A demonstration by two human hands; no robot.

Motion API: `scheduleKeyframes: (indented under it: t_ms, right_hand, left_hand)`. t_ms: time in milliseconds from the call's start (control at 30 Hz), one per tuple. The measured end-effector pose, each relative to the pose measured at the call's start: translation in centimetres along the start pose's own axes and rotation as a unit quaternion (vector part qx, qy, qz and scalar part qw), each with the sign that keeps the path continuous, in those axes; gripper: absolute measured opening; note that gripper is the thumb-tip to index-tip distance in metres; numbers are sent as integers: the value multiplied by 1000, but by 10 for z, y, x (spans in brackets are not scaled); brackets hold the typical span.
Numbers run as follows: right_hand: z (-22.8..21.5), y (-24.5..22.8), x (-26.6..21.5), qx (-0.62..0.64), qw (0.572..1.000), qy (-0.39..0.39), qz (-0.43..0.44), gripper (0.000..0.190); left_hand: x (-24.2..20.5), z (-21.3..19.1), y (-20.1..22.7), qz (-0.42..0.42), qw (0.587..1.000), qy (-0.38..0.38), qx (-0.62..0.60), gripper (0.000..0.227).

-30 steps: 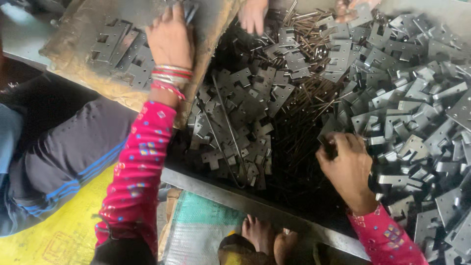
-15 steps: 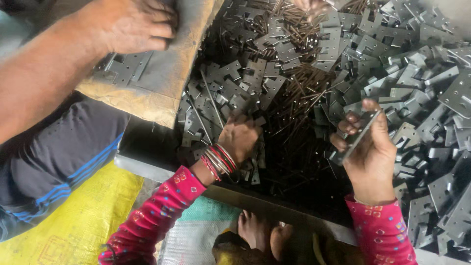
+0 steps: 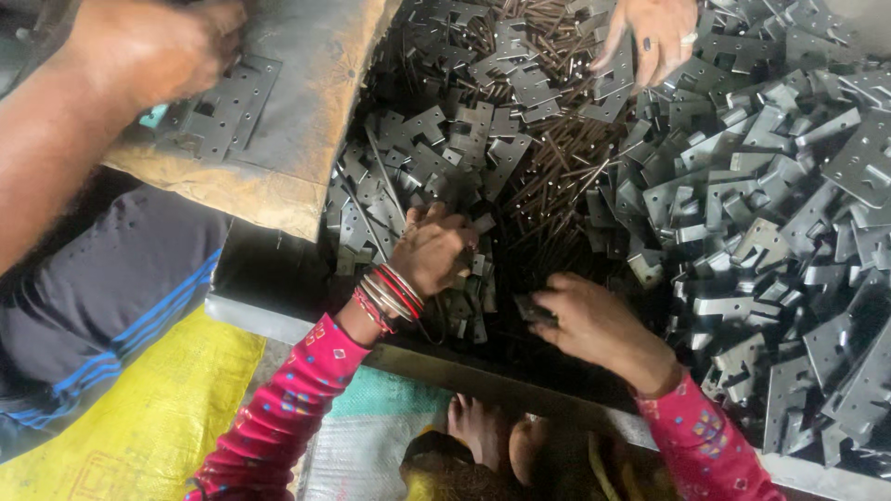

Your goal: The person sits on the floor and assembles metal hardware by inserting pins into bracket-like components. They pick up brackets and pins from a large bin, align the parts, and insert the pins by hand, then place the assembled units into a separate pile.

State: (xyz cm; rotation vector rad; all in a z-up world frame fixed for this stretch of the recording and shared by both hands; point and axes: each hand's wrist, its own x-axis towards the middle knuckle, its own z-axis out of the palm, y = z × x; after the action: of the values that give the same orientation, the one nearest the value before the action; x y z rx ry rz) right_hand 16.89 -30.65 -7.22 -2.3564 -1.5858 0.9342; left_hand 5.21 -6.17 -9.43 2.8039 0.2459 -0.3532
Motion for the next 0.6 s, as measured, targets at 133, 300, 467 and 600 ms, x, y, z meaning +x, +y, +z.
scheduleKeyframes:
  t_ms: [133, 300, 467, 600]
  right_hand:
    - [25, -9, -3, -171, 959, 179, -141, 28]
    - [12, 10, 1, 36, 994, 101, -10, 27]
    - [-13, 39, -23, 471, 820, 313, -87, 18]
    - [-29, 39, -26, 788, 546, 275, 65, 27]
  left_hand:
    - [-16, -18, 1, 103, 970, 127, -183, 26]
    - [-19, -26, 1, 96, 882, 229, -401, 18]
    - [-16, -20, -6, -71, 747, 137, -646, 19]
    - [-14, -14, -8, -18, 719, 156, -677, 20]
